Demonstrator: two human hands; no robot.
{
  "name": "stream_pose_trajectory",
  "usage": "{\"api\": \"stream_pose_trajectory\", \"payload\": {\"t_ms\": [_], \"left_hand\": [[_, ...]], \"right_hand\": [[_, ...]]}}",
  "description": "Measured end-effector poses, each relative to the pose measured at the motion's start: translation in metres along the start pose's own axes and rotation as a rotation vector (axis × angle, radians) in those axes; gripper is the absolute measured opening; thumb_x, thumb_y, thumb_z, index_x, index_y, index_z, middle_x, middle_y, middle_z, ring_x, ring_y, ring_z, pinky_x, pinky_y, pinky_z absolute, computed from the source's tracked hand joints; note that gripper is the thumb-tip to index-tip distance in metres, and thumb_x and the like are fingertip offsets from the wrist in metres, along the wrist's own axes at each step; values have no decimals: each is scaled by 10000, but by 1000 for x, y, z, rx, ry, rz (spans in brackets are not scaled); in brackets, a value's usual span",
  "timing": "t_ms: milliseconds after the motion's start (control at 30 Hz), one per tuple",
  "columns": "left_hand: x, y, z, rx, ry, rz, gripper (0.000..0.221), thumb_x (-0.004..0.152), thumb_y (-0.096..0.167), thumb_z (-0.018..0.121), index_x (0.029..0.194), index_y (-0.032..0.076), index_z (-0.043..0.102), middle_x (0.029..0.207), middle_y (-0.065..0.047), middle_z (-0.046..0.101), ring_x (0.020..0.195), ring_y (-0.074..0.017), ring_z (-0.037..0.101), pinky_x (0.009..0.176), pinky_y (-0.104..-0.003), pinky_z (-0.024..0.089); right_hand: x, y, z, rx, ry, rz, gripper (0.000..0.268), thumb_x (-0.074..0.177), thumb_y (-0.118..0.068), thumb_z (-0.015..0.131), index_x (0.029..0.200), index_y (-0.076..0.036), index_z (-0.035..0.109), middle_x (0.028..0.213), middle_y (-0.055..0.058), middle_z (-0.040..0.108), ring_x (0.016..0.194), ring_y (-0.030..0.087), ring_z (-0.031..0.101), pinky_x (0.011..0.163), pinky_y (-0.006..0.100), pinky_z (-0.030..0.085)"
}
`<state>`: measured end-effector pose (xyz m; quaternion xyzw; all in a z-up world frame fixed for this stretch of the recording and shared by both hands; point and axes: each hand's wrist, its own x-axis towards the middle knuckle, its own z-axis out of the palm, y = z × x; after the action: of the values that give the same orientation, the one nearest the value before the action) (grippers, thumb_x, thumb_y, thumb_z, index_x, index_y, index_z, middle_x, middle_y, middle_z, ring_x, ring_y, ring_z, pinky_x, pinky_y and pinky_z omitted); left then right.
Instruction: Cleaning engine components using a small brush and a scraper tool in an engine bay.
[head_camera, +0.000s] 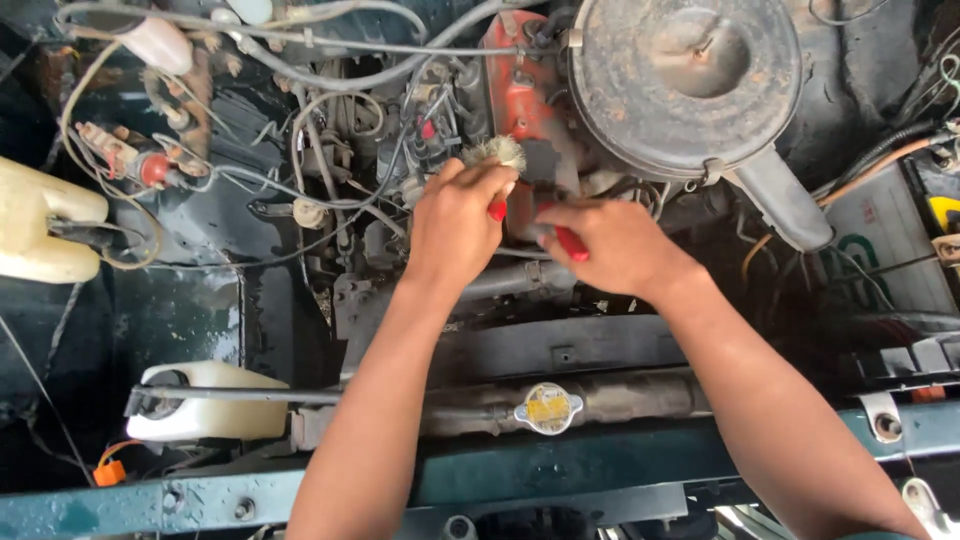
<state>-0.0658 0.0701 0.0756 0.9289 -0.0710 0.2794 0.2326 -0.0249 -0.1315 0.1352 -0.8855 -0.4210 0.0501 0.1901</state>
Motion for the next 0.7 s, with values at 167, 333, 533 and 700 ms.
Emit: {"api": "stream_pose_trajectory", "payload": {"t_ms": [167,333,533,700], "left_hand": [[-1,6,12,49,3,31,106,957,160,694,1048,205,726,1112,-95,774,946,-270,692,762,-423,575],[-3,-4,24,82,-18,64,88,941,181,696,1014,221,722,1098,-53,779,923,-228,690,739,-371,581],[-2,4,17,-35,-61,-55,108,1008,281,639,1073,275,725,1094,-33,782,894,-230,701,727,-383,593],[-1,-1,18,-132,-121,-95,106,986,237,663,1060,266,733,1031,-22,780,923,-274,701,787,-414,597]], "right_hand": [[0,1,16,-37,-39,-87,271,940,-295,613,1127,-160,757,964,135,783,866,365,760,781,502,605],[3,9,6,-197,-6,-84,242,919,-343,583,1077,-272,752,945,2,770,845,267,753,745,440,609],[0,62,28,-433,138,154,196,841,-465,596,905,-323,714,806,-68,714,706,249,717,609,395,572],[4,44,30,-194,91,14,229,824,-351,629,1025,-314,732,882,-57,731,812,267,743,688,414,600]]}}
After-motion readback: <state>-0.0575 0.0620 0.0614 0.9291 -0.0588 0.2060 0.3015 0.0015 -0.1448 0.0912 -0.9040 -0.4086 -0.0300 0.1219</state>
